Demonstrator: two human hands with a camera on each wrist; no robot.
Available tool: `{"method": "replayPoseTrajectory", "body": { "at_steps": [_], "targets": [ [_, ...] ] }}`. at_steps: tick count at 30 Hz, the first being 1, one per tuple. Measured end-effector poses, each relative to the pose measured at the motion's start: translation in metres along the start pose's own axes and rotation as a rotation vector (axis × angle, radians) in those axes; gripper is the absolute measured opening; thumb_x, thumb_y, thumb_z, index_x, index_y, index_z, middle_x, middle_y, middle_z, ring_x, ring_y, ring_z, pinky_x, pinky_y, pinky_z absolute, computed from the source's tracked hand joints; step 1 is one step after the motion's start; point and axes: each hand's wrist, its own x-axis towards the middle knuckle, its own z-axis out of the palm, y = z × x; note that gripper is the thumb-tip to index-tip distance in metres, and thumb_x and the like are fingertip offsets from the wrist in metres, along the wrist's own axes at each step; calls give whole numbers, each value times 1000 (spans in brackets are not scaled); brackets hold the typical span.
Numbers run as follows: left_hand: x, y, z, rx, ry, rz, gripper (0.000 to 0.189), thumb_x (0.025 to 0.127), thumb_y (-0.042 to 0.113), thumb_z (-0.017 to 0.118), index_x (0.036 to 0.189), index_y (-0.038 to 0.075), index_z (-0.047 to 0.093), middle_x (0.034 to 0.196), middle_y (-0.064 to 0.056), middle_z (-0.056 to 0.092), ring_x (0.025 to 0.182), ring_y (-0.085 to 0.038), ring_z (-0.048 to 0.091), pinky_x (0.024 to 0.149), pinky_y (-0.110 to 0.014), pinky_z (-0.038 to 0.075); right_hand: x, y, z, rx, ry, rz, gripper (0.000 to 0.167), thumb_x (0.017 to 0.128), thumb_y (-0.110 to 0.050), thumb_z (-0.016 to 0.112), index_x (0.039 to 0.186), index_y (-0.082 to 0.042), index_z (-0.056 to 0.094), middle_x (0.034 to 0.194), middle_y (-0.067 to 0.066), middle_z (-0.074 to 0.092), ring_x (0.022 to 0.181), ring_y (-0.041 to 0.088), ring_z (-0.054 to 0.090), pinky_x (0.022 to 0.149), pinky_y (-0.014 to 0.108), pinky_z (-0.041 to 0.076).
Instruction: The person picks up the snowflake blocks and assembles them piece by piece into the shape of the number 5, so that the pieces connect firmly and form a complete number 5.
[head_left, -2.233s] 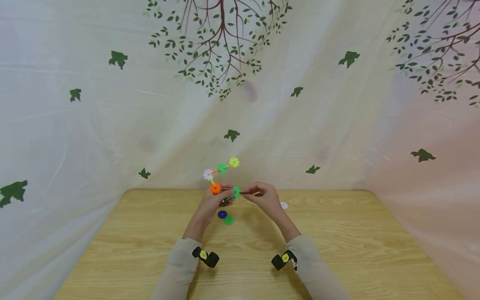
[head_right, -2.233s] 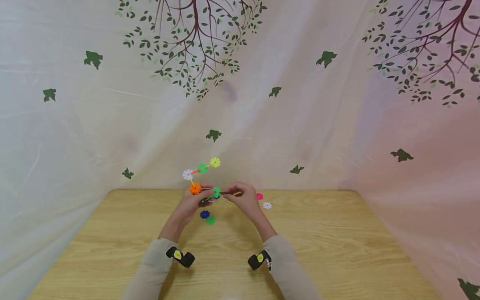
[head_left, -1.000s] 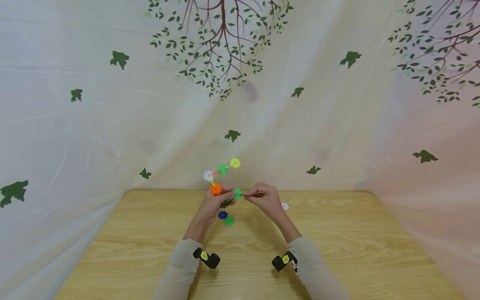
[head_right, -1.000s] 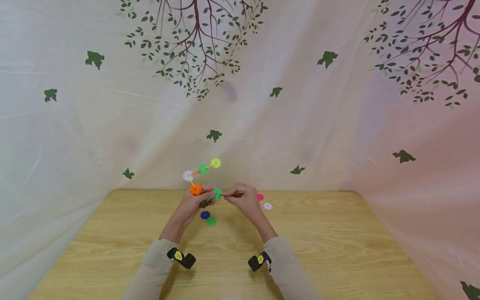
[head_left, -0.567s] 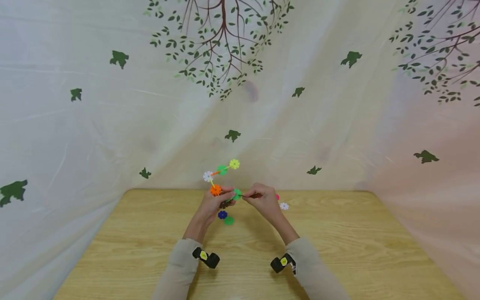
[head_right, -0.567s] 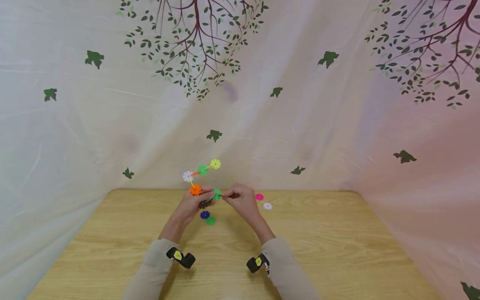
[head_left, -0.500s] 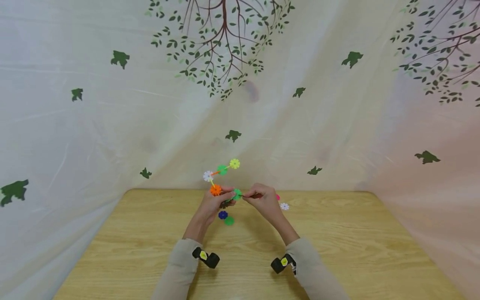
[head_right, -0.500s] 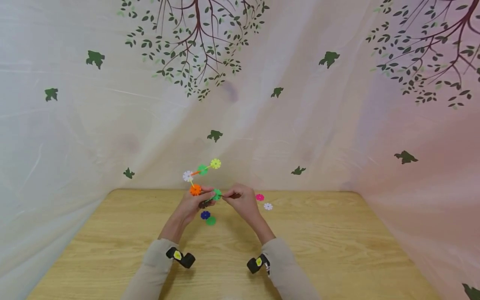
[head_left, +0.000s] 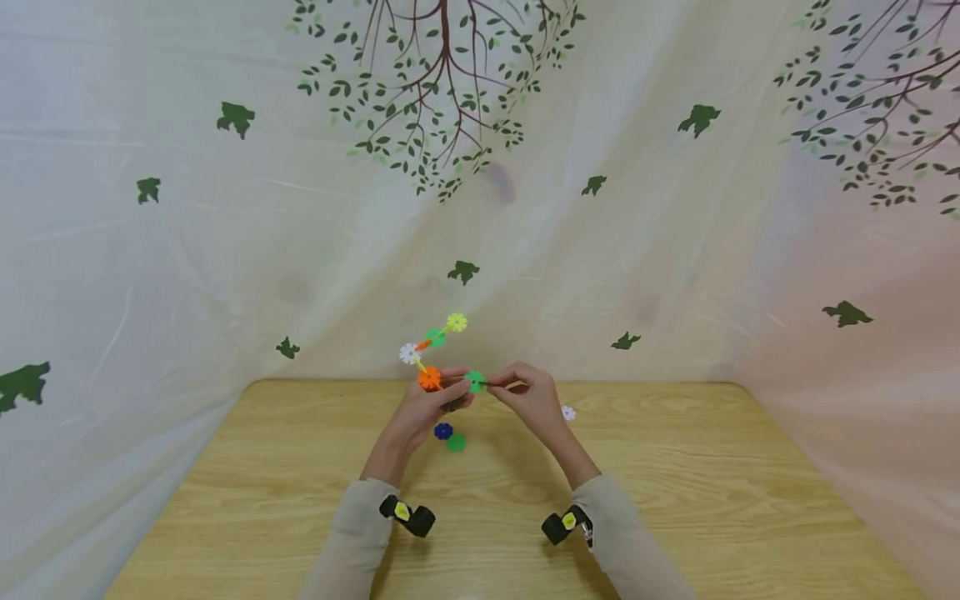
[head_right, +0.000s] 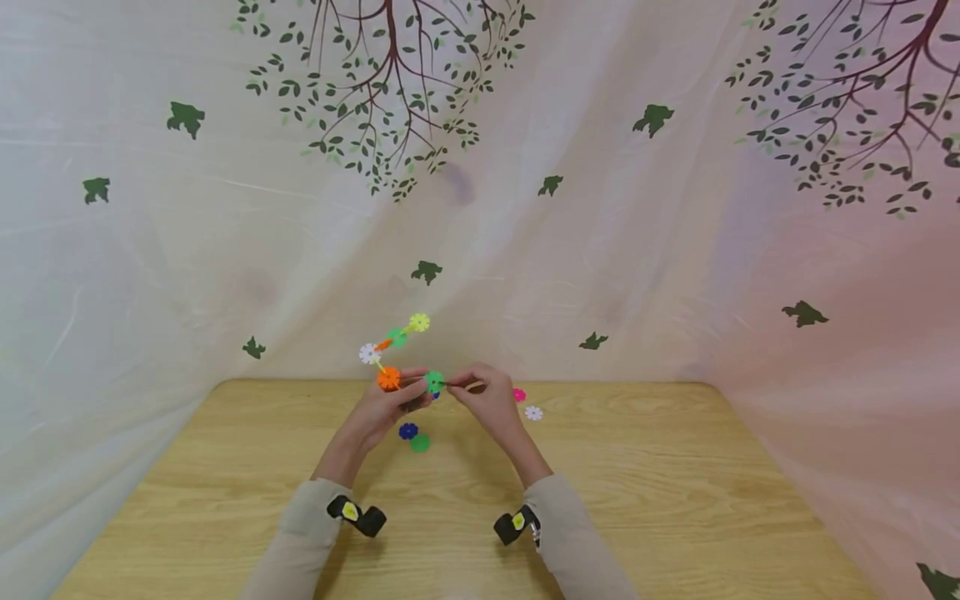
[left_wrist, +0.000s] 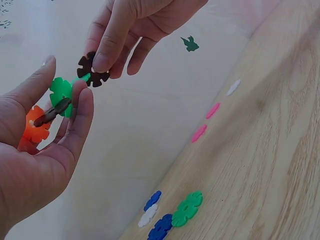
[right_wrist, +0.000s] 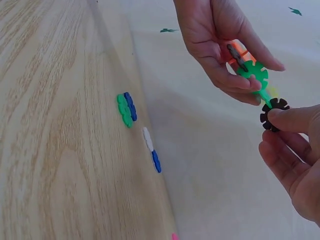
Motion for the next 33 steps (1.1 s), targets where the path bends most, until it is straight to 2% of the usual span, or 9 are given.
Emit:
{"method": "replayPoseTrajectory", "body": {
  "at_steps": [6,11,15,20,22,25,29,33],
  "targets": [
    [-2,0,-3,37,11,-2,43,98,4,66,138,-9,56,97,3,74,86,-9,71,85,-25,60,4,24,4,0,2,33,11,87,6,75,97,11,74,98,28,73,91,40,72,75,25,62],
    [-2,-1,-6,68,71,-1,40,95,6,70,132,-5,62,92,3,74,83,-10,70,81,-26,61,8,40,6,2,-66,101,17,87,1,77,103,6,74,103,25,74,93,33,74,74,22,60],
    [-2,0,-9,111,122,-3,39,94,8,72,130,-4,64,94,5,74,83,-10,71,82,-29,61,7,43,3,14,-194,177,28,89,-4,77,114,6,71,106,23,74,92,25,73,75,23,59],
    [0,3,-12,115,136,31,37,93,9,73,126,-5,65,95,5,73,84,-11,70,83,-28,60,5,49,1,-17,-440,285,30,92,-5,74,118,8,68,104,20,74,89,14,69,79,26,59],
    [0,5,-13,105,139,43,34,93,8,72,124,-5,66,94,4,73,84,-12,70,82,-26,59,6,52,3,-39,-538,296,30,93,-5,73,119,9,67,104,18,74,89,14,69,81,29,60],
    [0,7,-15,95,133,47,32,94,8,71,123,-4,67,94,4,74,84,-11,70,81,-25,60,7,56,10,-101,-639,295,30,92,-8,74,118,6,69,102,14,75,88,13,68,81,29,59],
    [-2,8,-16,82,118,45,33,95,7,71,125,-5,65,95,4,74,84,-11,70,81,-26,61,10,62,23,-207,-679,281,29,87,-11,80,113,1,72,94,5,73,81,9,64,73,23,55],
    [-3,7,-15,80,114,49,36,95,7,71,127,-7,63,95,5,74,82,-10,70,79,-26,61,10,71,34,-242,-687,260,29,83,-10,84,109,0,74,83,1,67,73,9,57,65,20,49]
  ]
}}
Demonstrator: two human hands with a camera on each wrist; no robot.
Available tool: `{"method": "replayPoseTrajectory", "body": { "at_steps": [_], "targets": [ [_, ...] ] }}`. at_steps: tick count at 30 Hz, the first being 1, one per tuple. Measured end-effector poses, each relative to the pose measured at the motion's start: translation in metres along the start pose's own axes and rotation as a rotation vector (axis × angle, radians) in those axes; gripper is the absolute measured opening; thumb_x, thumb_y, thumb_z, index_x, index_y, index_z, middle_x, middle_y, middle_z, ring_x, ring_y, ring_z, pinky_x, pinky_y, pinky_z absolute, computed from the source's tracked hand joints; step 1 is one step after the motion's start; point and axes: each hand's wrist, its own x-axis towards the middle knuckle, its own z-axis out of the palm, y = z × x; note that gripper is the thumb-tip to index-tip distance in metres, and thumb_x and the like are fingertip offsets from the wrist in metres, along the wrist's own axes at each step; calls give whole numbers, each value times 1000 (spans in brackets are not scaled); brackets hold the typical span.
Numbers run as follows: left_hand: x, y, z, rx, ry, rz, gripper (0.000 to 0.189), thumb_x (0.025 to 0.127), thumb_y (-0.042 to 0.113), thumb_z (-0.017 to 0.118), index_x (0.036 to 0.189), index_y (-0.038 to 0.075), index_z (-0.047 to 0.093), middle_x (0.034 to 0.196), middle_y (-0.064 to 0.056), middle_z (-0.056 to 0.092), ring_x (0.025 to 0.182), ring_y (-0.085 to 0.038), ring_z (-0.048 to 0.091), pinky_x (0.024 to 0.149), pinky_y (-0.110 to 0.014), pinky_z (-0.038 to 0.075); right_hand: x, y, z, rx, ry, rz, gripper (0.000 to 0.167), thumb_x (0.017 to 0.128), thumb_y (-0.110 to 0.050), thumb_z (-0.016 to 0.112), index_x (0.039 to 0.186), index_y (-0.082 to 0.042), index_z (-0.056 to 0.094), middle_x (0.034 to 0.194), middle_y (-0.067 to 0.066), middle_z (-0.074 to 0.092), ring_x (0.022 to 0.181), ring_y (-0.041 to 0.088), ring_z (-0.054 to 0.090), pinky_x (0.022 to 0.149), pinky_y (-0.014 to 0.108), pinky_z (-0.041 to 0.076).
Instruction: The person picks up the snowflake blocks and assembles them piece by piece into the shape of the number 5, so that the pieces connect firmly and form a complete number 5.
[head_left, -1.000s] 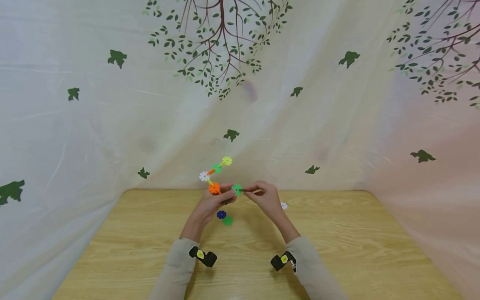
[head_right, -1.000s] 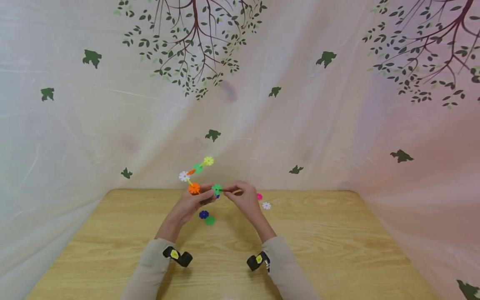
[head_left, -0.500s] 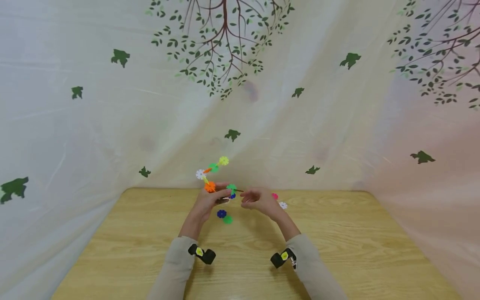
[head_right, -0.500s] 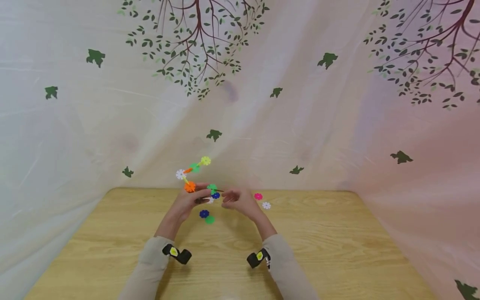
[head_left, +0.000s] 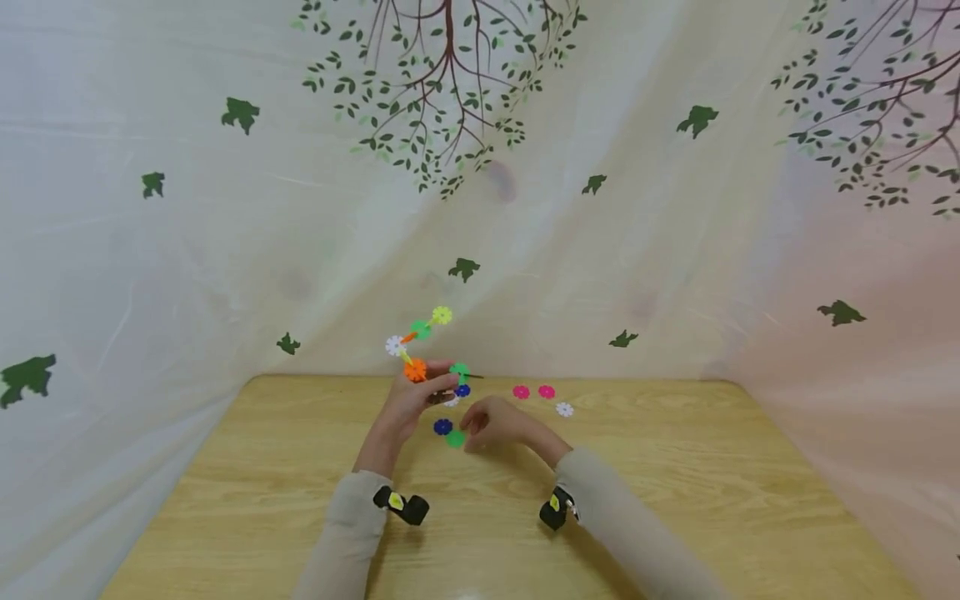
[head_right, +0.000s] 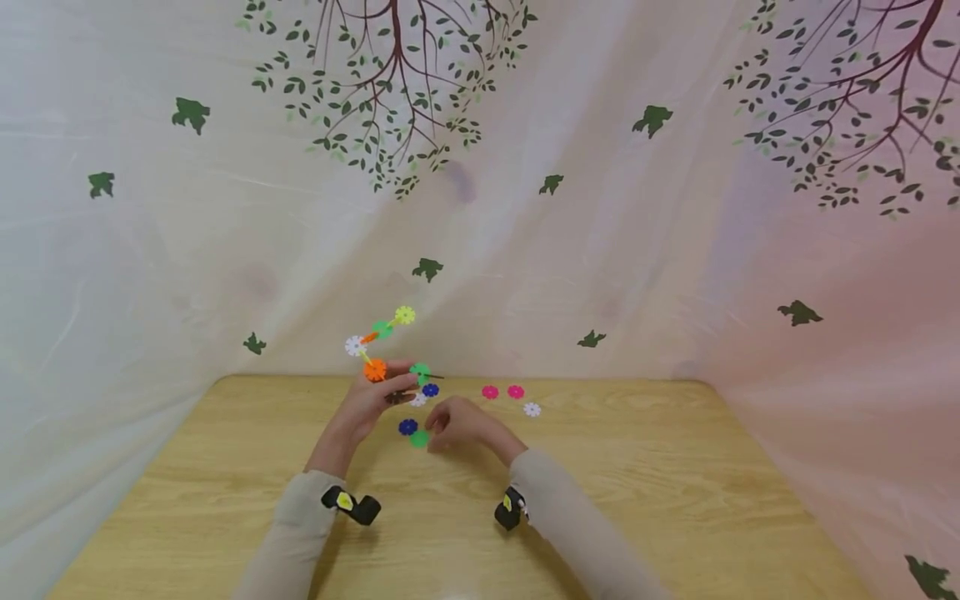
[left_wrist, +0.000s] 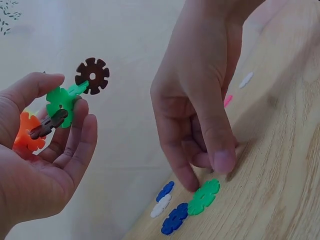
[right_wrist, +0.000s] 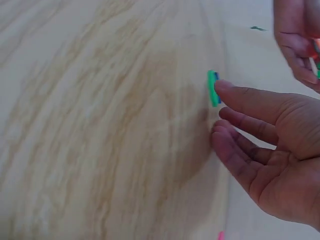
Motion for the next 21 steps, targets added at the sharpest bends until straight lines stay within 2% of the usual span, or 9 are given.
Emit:
{"method": "replayPoseTrajectory", "body": {
  "at_steps": [5,9,17,21],
  "targets": [
    [1,0,1,10,1,3,37,95,8,71,128,-7,63,96,5,74,81,-9,69,79,-26,60,8,1,5,3,-8,13,29,83,-11,84,110,-3,73,72,-2,58,63,8,49,57,19,39],
    [3,3,2,13,2,10,35,95,8,71,127,-6,64,97,5,74,83,-11,69,81,-26,60,11,-3,4,-6,-1,15,27,84,-11,84,107,-2,72,69,-2,56,60,8,46,55,18,36],
    [1,1,2,-7,3,8,34,96,5,68,128,-7,62,93,5,74,83,-9,71,79,-27,61,6,-3,4,37,49,30,25,79,-2,84,99,3,69,86,6,64,77,11,54,68,20,48],
    [0,-3,2,-20,0,-4,33,96,5,68,126,-7,63,93,4,75,82,-10,71,79,-27,61,-2,3,2,163,98,54,21,84,1,77,102,5,66,91,11,66,77,13,58,68,24,52]
  ]
}}
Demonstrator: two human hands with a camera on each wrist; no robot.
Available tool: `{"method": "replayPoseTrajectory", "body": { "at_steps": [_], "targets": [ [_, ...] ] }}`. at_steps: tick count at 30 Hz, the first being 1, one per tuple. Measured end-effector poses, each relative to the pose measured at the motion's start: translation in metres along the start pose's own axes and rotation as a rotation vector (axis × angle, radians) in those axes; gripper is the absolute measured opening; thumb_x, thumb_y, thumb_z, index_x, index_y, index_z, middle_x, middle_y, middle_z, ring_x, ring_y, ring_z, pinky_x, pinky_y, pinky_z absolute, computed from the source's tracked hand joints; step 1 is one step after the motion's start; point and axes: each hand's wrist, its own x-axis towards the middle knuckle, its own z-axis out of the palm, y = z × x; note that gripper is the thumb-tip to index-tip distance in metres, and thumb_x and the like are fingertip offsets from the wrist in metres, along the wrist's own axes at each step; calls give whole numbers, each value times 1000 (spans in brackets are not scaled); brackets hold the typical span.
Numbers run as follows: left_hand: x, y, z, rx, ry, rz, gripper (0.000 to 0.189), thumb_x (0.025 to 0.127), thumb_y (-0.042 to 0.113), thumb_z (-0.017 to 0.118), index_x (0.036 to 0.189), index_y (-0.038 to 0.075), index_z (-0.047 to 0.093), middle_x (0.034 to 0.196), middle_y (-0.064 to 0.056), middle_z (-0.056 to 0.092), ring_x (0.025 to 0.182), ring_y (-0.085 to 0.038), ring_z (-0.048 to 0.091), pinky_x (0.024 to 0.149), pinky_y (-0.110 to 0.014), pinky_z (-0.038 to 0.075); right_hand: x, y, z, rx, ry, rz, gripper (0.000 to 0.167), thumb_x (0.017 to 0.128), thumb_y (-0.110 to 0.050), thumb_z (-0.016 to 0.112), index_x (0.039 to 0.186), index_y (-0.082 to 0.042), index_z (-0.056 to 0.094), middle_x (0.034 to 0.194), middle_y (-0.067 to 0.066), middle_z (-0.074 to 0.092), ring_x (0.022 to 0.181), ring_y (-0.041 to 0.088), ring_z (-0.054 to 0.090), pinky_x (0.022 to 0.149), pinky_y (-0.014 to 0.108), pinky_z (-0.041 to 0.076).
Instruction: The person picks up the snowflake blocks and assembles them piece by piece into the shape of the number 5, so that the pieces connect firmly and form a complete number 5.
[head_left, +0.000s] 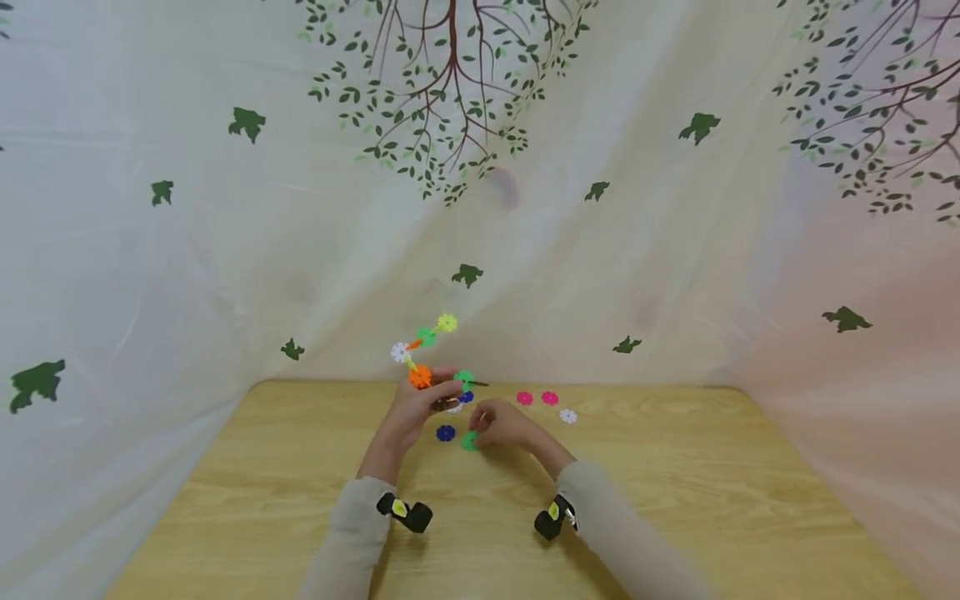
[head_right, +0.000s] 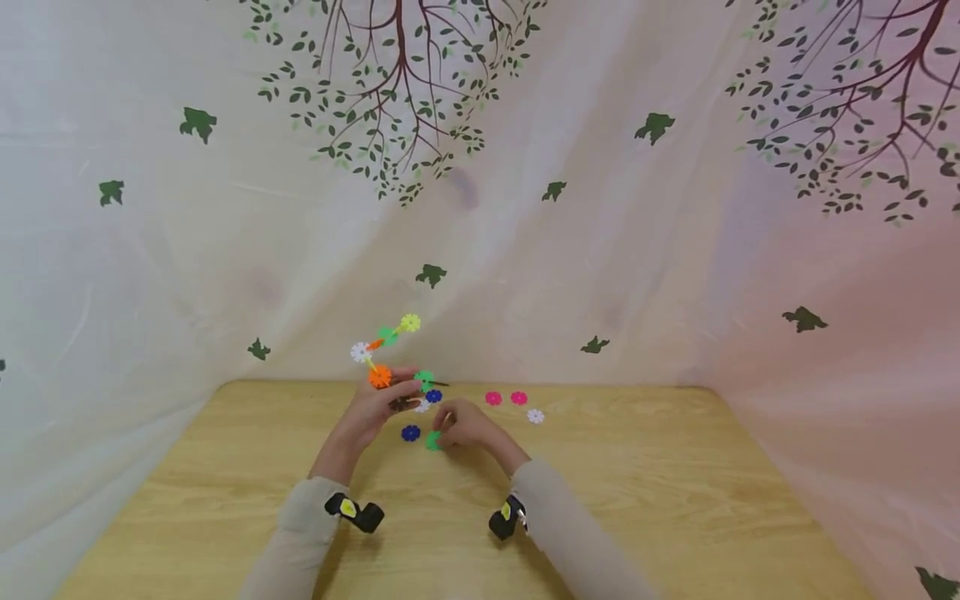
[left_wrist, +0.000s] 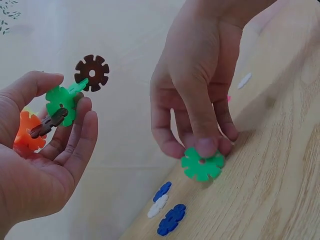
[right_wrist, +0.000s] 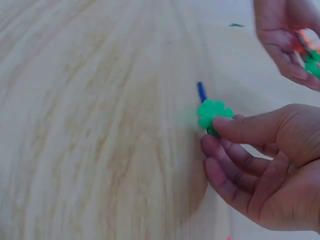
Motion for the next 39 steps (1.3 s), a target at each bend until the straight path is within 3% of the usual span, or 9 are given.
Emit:
{"method": "replayPoseTrajectory", "body": {
  "at_steps": [4,8,10,14,21,25,39],
  "targets": [
    [0,-2,-1,8,-7,-2,32,96,6,69,125,-6,65,93,4,74,83,-12,71,80,-28,61,-6,6,-9,179,114,34,27,87,2,70,113,8,64,91,13,67,75,16,63,68,31,59],
    [0,-1,-1,11,-8,9,32,95,8,70,124,-6,65,94,3,74,85,-12,70,81,-28,61,-10,2,-22,341,262,-20,36,92,3,67,126,11,61,98,18,69,81,21,70,79,46,63],
    [0,-1,-2,15,-4,6,32,96,8,70,124,-6,66,95,3,74,85,-11,70,81,-27,61,-12,-3,-27,396,303,-57,36,94,3,65,129,11,60,100,18,69,82,20,71,81,46,63],
    [-1,0,-2,23,14,-3,32,96,9,70,125,-5,66,97,4,73,86,-12,69,81,-27,61,-17,-14,-36,467,326,-107,37,96,2,65,131,14,58,99,12,71,79,12,71,79,35,63],
    [0,1,-4,16,17,3,35,96,8,69,128,-6,62,97,4,73,87,-12,69,82,-26,61,-20,-21,-42,505,366,-92,33,98,-7,67,126,10,63,90,0,73,76,11,71,81,40,64],
    [-1,1,-3,13,29,-9,34,97,8,69,128,-5,63,98,4,73,89,-14,69,83,-26,61,-21,-22,-41,511,386,-81,32,97,-7,68,123,10,64,88,-2,75,75,11,72,77,36,64],
    [1,2,1,-8,35,5,26,95,5,70,120,-1,67,95,5,73,84,-10,69,81,-26,61,-24,-30,-37,477,386,-81,26,96,-5,69,117,10,67,92,7,78,76,12,73,81,41,64]
  ]
}}
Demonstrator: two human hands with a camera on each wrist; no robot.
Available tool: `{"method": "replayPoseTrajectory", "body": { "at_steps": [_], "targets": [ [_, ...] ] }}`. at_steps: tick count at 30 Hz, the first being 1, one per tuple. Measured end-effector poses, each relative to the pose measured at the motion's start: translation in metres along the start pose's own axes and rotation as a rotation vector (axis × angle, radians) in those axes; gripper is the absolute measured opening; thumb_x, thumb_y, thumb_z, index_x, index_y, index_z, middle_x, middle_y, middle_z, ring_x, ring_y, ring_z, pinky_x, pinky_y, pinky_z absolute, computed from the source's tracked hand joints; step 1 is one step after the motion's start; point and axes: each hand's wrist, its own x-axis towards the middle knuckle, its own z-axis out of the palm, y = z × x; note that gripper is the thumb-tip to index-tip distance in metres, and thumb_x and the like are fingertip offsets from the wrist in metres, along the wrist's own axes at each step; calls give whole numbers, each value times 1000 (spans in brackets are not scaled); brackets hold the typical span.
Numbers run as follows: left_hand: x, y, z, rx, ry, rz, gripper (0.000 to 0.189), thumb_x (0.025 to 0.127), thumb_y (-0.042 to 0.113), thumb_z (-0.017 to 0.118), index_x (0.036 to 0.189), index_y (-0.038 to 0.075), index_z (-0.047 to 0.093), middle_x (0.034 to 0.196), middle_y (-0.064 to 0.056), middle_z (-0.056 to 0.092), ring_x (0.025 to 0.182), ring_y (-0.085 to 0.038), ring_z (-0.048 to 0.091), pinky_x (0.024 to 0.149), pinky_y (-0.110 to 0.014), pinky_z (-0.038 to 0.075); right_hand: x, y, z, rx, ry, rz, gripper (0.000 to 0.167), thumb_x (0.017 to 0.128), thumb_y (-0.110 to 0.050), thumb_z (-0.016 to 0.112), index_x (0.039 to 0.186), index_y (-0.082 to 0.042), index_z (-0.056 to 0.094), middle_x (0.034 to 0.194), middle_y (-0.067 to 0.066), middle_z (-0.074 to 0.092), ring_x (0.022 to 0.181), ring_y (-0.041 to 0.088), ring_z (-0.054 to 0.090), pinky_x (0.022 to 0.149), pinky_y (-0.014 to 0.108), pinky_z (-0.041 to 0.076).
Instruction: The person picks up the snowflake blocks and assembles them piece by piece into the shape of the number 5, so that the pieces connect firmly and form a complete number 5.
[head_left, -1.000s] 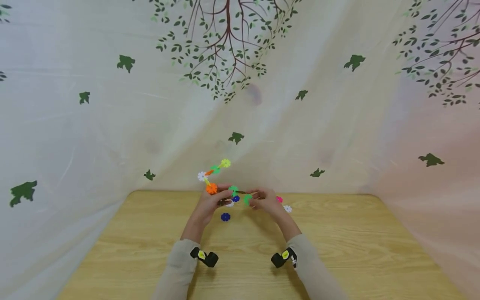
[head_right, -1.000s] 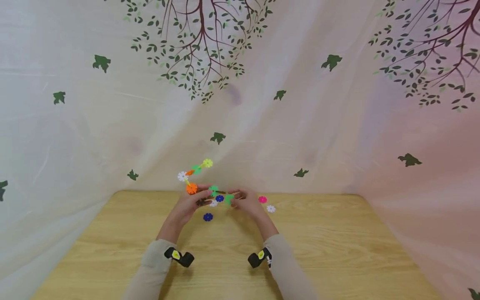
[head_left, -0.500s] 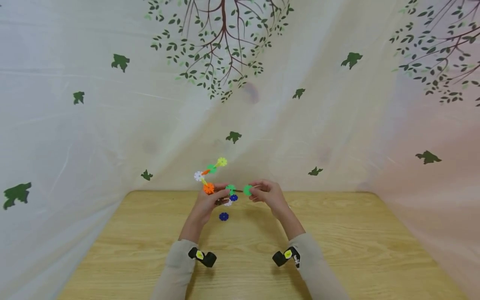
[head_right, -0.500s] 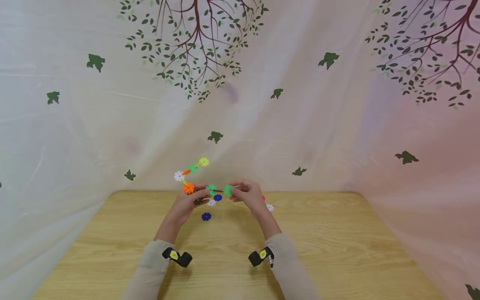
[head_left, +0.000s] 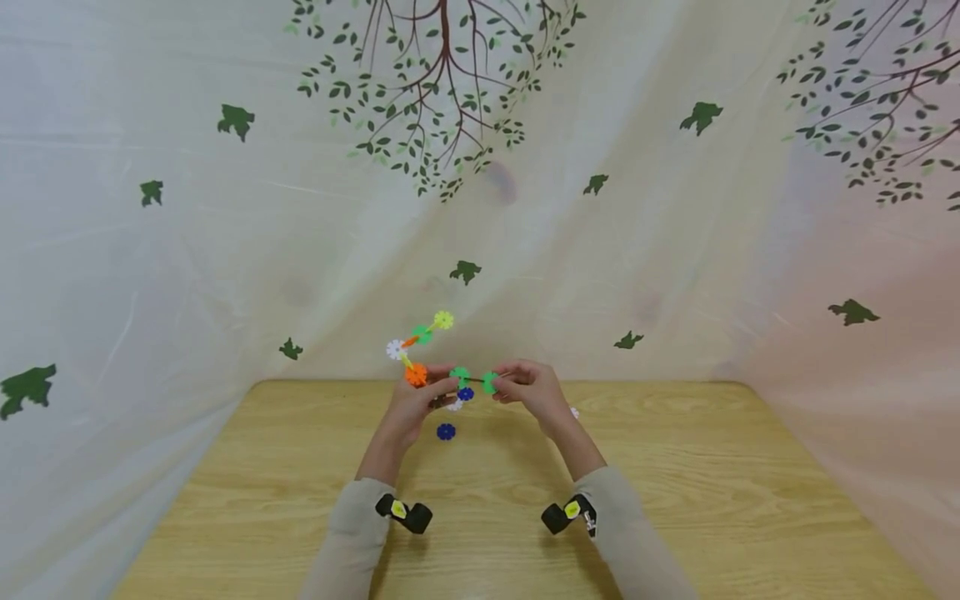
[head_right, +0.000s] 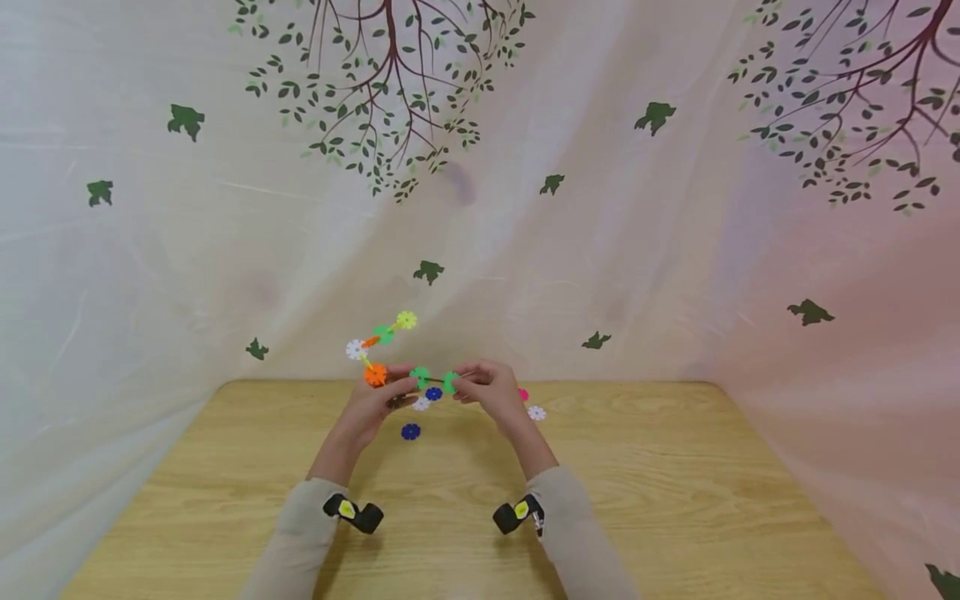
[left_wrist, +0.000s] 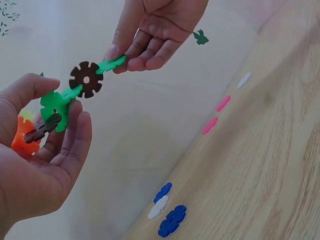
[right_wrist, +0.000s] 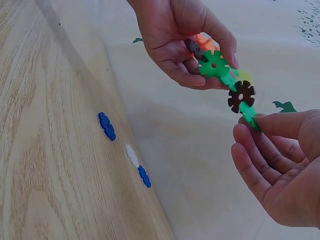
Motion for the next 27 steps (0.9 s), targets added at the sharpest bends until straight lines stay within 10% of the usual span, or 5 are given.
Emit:
{"method": "replayPoseTrajectory", "body": {
  "at_steps": [6,11,27],
  "targets": [
    [-1,1,6,-75,56,52,14,91,-2,71,100,9,74,86,4,72,78,-10,69,78,-23,61,-3,-3,2,-6,-35,-23,24,93,-6,74,111,9,70,93,7,79,76,13,74,82,41,64],
    [-2,1,8,-117,91,71,19,88,-4,73,108,-4,71,86,2,73,76,-8,69,81,-26,62,-3,-3,4,-13,-35,-58,23,92,-6,75,109,10,70,94,10,79,76,13,74,84,46,63],
    [-1,2,10,-147,-45,139,29,91,-8,69,116,6,66,95,6,73,90,-8,69,81,-20,58,-3,-5,5,50,90,-88,25,92,-5,74,111,11,68,81,-9,74,74,8,73,78,31,63]
  ]
}}
